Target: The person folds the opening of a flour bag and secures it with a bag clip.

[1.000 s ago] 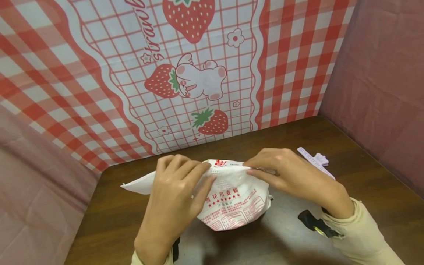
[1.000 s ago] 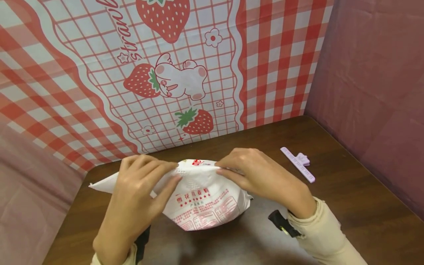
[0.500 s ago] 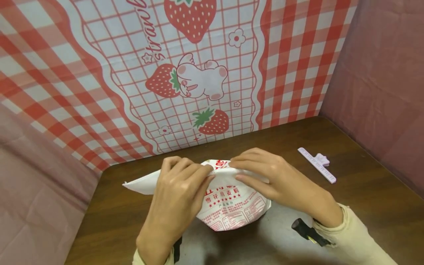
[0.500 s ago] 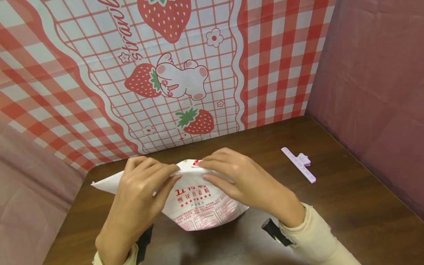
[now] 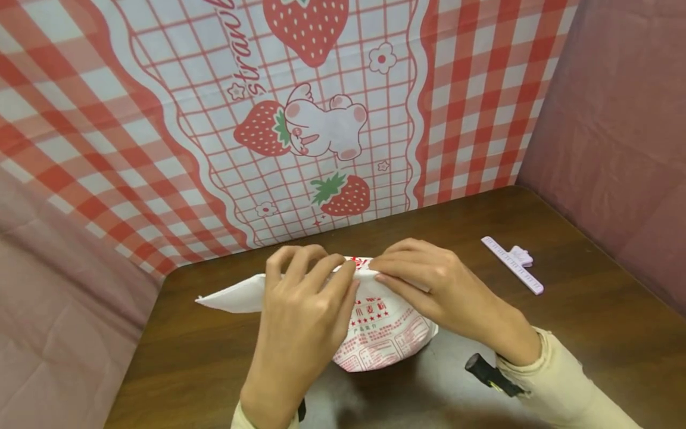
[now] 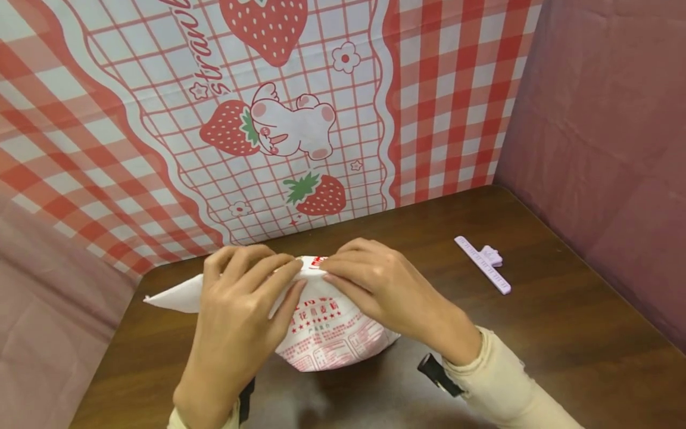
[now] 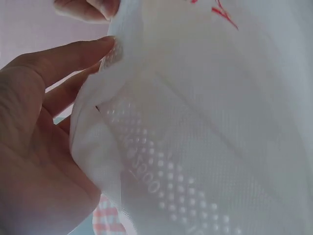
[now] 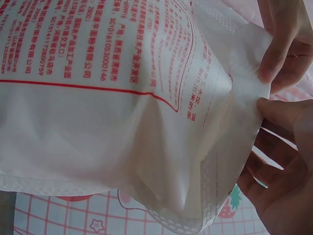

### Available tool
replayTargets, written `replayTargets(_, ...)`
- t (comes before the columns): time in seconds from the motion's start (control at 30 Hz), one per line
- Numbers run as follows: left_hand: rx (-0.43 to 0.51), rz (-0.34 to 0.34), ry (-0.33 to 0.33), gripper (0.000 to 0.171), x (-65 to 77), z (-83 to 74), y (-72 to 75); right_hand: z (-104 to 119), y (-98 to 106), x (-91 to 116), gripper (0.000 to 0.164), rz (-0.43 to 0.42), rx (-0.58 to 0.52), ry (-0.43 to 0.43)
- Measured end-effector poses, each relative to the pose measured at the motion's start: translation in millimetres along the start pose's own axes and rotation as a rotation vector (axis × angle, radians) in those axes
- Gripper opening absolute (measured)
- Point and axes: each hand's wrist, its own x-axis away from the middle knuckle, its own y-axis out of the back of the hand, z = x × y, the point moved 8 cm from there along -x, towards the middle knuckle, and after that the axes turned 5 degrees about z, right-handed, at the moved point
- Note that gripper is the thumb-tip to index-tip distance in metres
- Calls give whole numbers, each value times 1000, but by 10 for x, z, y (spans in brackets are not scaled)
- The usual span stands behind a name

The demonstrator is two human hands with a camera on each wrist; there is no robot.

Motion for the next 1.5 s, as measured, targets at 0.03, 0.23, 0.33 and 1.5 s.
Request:
replayTargets(0.03, 1, 17, 3, 12, 3, -4, -16, 3, 0, 4, 16, -2, 3, 8)
replayTargets(0.23, 7, 47, -13, 5, 10, -11, -49, 32, 0, 10, 21, -10, 22, 43)
replayTargets(0.33, -16, 43, -21, 8, 12, -30, -47, 43, -14, 1, 20, -6, 30, 41)
replayTargets(1.5, 0, 88, -101, 22, 55, -124, 22, 180, -67, -17, 23, -76, 78, 152)
